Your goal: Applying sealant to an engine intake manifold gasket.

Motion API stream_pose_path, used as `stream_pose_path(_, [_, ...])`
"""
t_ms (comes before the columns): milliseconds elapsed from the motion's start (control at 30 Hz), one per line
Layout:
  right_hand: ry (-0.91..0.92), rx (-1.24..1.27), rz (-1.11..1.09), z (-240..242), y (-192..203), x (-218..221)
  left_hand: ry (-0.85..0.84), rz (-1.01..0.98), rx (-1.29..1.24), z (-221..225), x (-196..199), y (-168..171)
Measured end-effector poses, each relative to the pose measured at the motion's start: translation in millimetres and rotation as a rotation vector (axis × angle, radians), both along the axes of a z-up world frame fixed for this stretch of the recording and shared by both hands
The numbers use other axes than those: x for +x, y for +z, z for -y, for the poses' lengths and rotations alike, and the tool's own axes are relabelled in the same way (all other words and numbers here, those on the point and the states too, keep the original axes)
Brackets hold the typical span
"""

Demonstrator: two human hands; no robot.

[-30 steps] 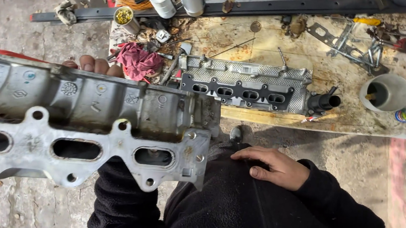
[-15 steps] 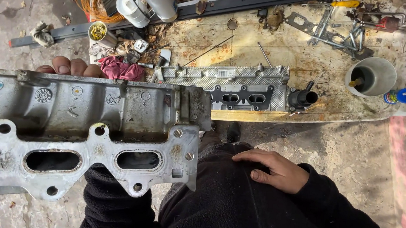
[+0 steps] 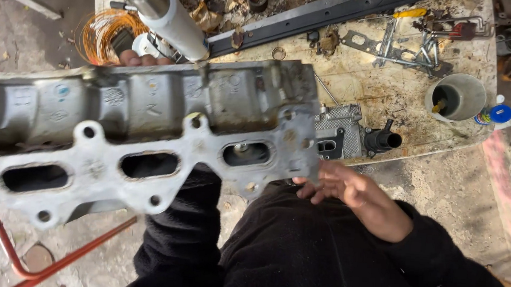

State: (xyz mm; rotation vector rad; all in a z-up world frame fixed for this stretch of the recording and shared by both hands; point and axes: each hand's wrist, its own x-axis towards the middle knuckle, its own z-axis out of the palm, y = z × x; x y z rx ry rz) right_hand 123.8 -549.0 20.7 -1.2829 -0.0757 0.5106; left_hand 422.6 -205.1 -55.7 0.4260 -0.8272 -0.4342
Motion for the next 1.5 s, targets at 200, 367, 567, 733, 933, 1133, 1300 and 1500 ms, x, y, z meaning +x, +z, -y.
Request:
stream_pose_path(200, [-0.232, 0.280, -0.060, 3.7, 38.5, 57.4, -0.066, 0.047, 0.128, 46.7, 54.0, -86.8])
stream_pose_path(367, [-0.333, 0.264, -0.094, 40.5, 43.1, 75.9, -0.121, 0.072, 0.279, 80.1, 66.9, -149.2])
stream_pose_path(567, [-0.593, 0.204, -0.282, 102.3, 24.6, 100.9, -0.151, 0.106, 0.455, 136.5, 82.8, -211.4])
stream_pose_path(733, [-0.614, 0.189, -0.301, 167.6, -30.4, 125.1, -0.170, 0.137, 0.620, 157.7, 55.5, -236.2])
stream_pose_path(933, [-0.597, 0.137, -0.315, 197.2, -115.9, 151.2, -0.210, 0.185, 0.821, 160.0, 37.6, -277.9])
stream_pose_path(1133, [-0.575, 0.208, -0.484, 210.4, -236.3, 157.0, -0.296, 0.257, 1.009, 152.6, 57.2, -318.9])
stream_pose_path(1300, [-0.568, 0.323, -0.584, 214.6, -310.3, 150.7, -0.375, 0.270, 1.177, 122.7, 41.6, -356.8])
stream_pose_path(1500, [-0.506, 0.177, -0.587, 214.3, -313.7, 167.0, -0.454, 0.273, 1.345, 103.6, -0.9, -391.4])
